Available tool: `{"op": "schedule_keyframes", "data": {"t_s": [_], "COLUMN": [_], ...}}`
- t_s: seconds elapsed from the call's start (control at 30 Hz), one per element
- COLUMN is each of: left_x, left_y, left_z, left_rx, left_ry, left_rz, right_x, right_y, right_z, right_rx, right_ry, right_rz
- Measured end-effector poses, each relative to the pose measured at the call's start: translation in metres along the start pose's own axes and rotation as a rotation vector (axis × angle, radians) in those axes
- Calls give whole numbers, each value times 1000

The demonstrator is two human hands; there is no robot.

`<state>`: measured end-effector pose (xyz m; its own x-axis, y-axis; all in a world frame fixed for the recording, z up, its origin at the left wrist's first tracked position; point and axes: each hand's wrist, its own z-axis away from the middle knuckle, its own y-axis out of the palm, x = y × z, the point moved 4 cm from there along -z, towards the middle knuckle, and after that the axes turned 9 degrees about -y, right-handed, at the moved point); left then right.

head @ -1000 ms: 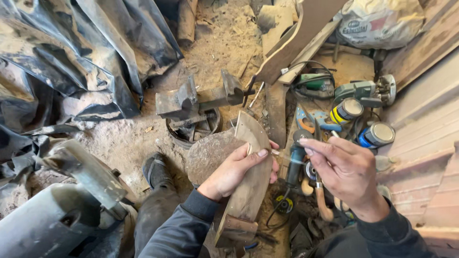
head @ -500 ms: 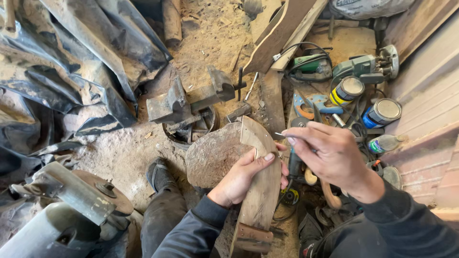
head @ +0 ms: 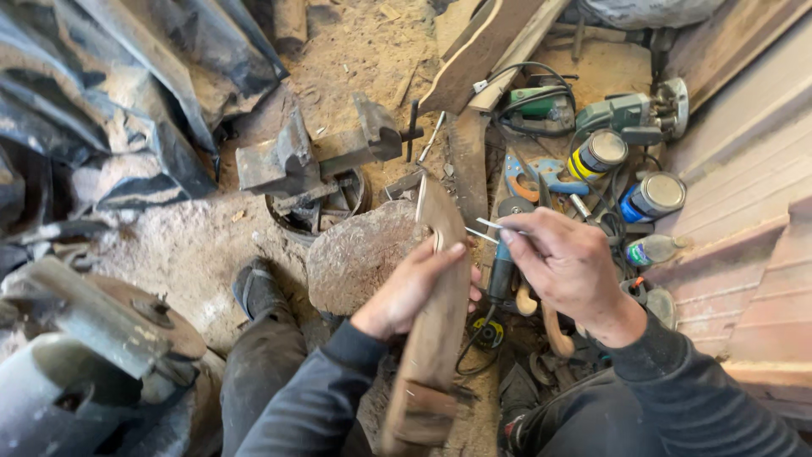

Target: The person drills holes into a curved wooden piece, inserts a metal wire through the holes, and secures it using pliers and a hammer. The person then attaches a metal ring to the wooden piece using the wire.

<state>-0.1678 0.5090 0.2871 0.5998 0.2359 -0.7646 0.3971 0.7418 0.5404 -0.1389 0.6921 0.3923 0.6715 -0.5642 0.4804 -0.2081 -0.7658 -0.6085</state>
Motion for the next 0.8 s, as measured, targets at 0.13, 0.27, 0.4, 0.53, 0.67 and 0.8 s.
{"op": "schedule_keyframes", "data": {"t_s": [0.13,0.27,0.4,0.53,0.67,0.8], "left_x": [-26,-35,-29,-19,-7,8], "left_y": [7,15,17,19,21,22], "left_z": [-2,-4,-1,-2,-10,-20], "left_rx": [261,395,397,375,338,228], "left_ry": [-15,-30,-21,-33,-55,-50], "left_rz": [241,198,78,-17,-65,-231], "right_x": [-6,-18,-14,0,11,12], "right_y": [-9,-19,-23,-26,-30,-28], "right_z": [6,11,14,15,15,13], "right_rx": [-92,-112,-56,-66,-86,-44], "right_ry": [32,179,115,-1,-90,-65], "right_rz": [-70,20,58,23,24,92]}}
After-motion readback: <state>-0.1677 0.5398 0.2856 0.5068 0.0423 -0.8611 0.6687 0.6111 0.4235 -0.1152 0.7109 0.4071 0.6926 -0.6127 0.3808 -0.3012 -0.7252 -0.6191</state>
